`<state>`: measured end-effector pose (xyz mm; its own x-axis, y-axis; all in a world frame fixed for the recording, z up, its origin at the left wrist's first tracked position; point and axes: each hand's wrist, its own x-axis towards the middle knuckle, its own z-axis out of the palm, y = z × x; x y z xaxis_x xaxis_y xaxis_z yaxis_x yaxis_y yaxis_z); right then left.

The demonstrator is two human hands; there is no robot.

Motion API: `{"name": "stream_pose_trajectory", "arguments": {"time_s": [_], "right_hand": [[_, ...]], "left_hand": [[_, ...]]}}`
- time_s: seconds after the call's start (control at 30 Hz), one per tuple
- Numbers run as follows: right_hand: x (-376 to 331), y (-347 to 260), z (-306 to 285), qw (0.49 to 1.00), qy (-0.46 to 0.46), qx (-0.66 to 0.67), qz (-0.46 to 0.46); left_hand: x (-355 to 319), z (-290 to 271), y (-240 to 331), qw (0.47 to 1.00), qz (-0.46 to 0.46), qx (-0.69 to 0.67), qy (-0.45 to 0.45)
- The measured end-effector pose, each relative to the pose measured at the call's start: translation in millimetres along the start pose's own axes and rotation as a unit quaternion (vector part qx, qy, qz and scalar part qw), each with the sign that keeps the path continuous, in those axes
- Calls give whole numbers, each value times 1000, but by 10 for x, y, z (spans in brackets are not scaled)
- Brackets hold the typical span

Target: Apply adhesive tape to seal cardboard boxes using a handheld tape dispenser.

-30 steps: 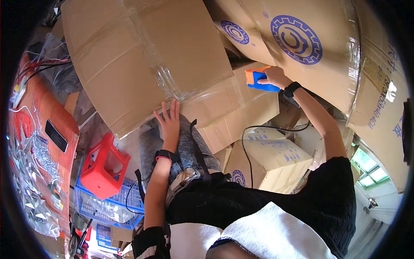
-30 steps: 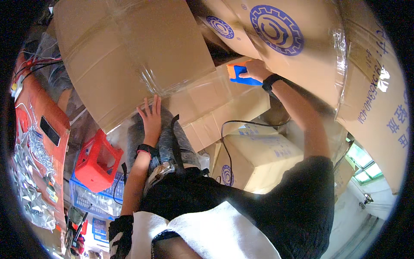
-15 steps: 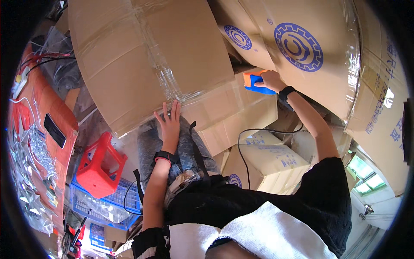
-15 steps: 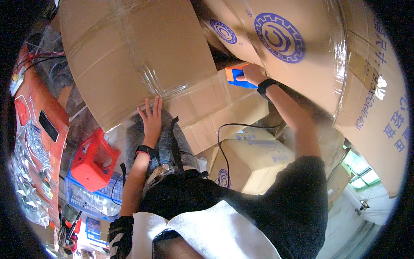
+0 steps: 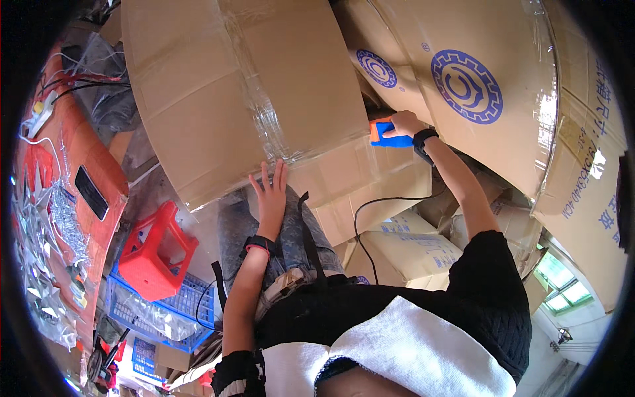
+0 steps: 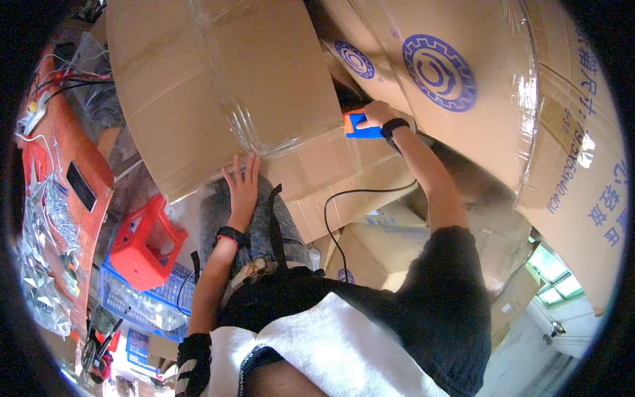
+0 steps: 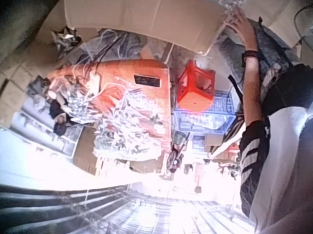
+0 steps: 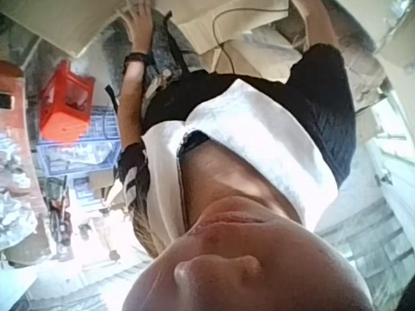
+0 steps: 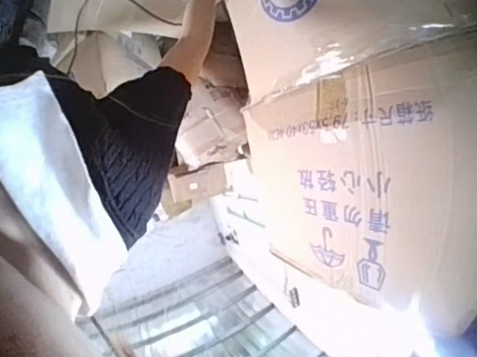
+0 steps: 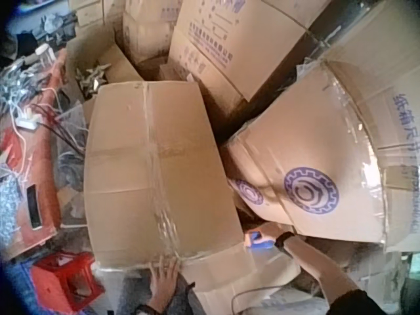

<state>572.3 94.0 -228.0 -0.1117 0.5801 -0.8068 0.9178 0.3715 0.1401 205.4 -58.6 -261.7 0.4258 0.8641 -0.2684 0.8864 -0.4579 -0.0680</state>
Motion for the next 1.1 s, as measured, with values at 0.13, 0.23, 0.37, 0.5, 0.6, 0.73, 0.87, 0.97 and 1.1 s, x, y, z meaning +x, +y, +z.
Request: {"name": "stream_pose_trajectory", "arguments": {"time_s": [0.13, 0.23, 0.37, 0.5, 0.6, 0.73, 0.87, 0.97, 1.1], "right_hand": [[219, 107, -18, 997, -52, 26, -52], [591, -87, 294, 1000, -18, 13, 6], [606, -431, 869, 992, 118, 49, 4], [281, -247, 1154, 946, 26, 257, 194], [-21, -374, 1346, 949, 55, 244, 192], [-348, -798, 1371, 945, -16, 276, 174], [-553, -1241, 1364, 919, -67, 357, 156], [-706, -1548, 1614, 883, -14, 419, 211], [-709, -2094, 1676, 851, 28, 452, 268]], "left_hand": [[-9, -49, -22, 1000, 2, 5, -21], [9, -93, 25, 1000, 5, 2, -19], [-15, -8, -47, 1000, -8, -24, -14], [31, -148, -33, 997, -19, -71, -33], [44, -187, -79, 992, -26, -125, -18], [76, -253, -366, 968, -6, -252, 20], [212, -295, -760, 961, -11, -270, 51], [547, -454, -775, 961, 29, -265, 77], [1174, -489, -631, 950, 217, -190, 120]]}}
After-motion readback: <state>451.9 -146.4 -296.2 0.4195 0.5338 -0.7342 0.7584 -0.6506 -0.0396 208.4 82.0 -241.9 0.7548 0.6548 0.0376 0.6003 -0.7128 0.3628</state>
